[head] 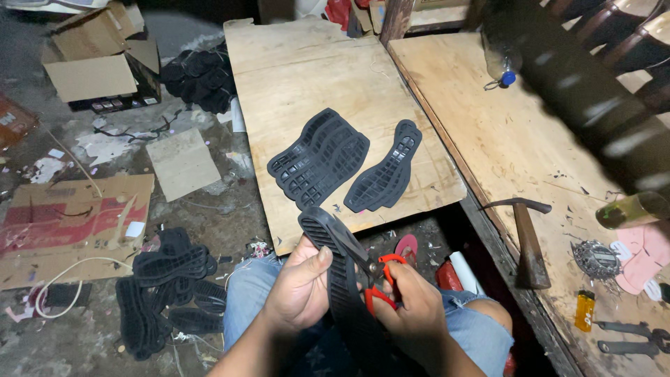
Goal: The person sits at a shoe workbench, fits a pink insole into a shoe, then trims black rubber soles with red-handled scissors, cutting along the edges of several soles one at a time and placing the trimmed soles on the bench.
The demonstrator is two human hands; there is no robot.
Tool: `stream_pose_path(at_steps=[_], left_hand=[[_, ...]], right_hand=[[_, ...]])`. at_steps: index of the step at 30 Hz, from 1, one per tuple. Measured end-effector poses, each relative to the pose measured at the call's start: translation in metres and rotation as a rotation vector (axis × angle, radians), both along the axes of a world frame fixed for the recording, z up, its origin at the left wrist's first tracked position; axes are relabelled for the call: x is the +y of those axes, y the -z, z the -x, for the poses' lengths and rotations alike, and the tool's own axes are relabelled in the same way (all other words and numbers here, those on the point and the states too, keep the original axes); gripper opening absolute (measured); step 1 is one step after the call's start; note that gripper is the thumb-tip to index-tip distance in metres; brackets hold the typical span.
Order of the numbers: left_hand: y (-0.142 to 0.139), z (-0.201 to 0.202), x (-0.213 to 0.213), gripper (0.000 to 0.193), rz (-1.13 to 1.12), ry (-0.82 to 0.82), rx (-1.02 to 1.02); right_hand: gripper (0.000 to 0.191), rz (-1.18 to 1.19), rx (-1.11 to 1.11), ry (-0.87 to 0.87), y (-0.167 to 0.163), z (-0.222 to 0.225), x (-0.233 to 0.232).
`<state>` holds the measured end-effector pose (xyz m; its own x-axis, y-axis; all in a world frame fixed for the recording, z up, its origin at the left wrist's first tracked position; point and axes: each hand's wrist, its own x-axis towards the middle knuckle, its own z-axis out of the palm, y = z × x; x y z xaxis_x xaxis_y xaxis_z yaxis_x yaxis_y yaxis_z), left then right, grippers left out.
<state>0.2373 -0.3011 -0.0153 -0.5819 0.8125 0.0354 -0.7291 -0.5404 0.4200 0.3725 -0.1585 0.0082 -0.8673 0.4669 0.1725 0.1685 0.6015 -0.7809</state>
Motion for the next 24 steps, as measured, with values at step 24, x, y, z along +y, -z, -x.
stream_pose_path(at_steps=[24], left_hand=[[-0.003, 0.006, 0.001, 0.041, 0.017, 0.021, 0.102]], right_hand=[[0.047, -0.089, 0.118, -0.06, 0.009, -0.008, 0.012]])
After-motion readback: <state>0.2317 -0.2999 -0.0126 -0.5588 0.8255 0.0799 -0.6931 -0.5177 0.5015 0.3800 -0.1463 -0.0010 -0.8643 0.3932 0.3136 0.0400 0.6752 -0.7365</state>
